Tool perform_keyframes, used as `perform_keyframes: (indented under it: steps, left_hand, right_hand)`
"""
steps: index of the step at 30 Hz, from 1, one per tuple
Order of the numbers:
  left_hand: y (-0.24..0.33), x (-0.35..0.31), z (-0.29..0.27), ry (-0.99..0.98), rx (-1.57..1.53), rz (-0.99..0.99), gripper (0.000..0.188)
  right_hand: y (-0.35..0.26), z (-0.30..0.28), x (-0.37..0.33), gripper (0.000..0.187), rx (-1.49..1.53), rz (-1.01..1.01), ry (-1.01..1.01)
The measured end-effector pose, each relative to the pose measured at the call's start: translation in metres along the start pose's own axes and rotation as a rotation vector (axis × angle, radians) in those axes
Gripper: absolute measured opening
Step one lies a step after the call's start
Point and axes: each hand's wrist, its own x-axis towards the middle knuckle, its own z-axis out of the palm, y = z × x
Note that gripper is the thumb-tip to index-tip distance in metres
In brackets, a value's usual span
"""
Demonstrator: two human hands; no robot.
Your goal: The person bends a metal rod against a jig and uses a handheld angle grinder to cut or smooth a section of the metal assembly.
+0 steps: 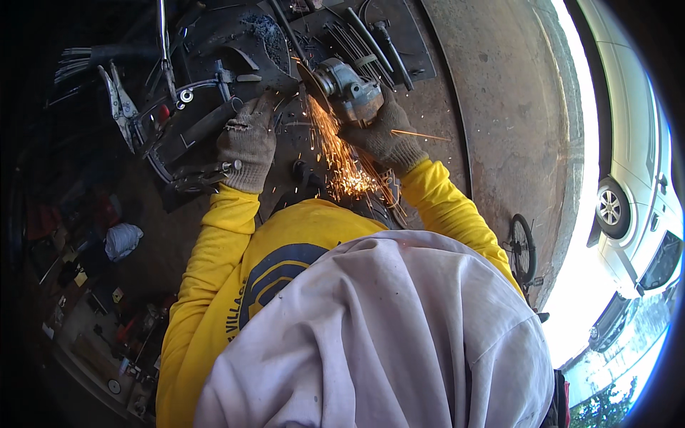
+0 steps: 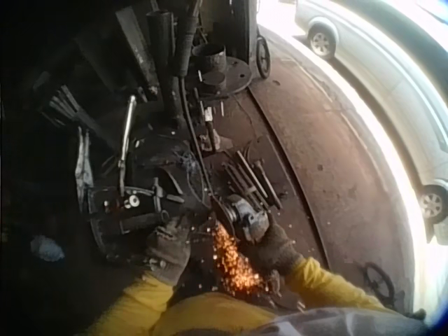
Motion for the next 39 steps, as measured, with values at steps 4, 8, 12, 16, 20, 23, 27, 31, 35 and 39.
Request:
perform_keyframes:
  steps: [4,8,12,16,20,23,27,31,35,39]
  left_hand:
    - [0.001,0.002,-0.001,0.003,-0.005,-0.004,0.036]
    - [-0.001,0.001,0.003,-0.007,0.015,0.000,0.035]
    - [-0.002,0.001,0.003,0.011,-0.006,0.010,0.037]
    - [-0.003,0.000,0.000,-0.003,-0.003,0.042,0.041]
    - [0.000,0.000,-0.001,-0.034,0.008,0.003,0.040]
    - [0.001,0.000,-0.002,-0.031,0.015,0.001,0.040]
    - [0.002,0.001,-0.005,-0.033,0.017,-0.002,0.040]
    - [0.000,0.000,0.000,-0.042,0.003,-0.010,0.040]
    - [-0.001,0.000,0.000,-0.014,0.019,0.004,0.039]
    - [0.006,0.002,-0.006,0.001,0.019,0.004,0.039]
  right_hand:
    - [0.013,0.002,-0.001,0.086,0.090,-0.011,-0.013]
    - [0.006,0.002,-0.008,0.085,0.068,0.069,-0.045]
    - [0.000,0.001,-0.009,0.088,0.045,0.111,-0.046]
    - [0.002,0.001,-0.004,0.088,-0.002,0.118,-0.021]
    - [0.004,0.000,-0.001,0.090,0.013,0.068,-0.017]
    - [-0.004,-0.002,-0.003,0.090,0.006,0.062,-0.017]
    - [-0.004,-0.005,-0.003,0.088,-0.026,0.116,-0.075]
    - [-0.006,-0.002,-0.006,0.088,0.054,0.058,-0.030]
    - [-0.004,0.000,-0.008,0.088,0.020,0.098,-0.038]
    - [0.007,0.004,-0.005,0.088,0.055,0.039,-0.001]
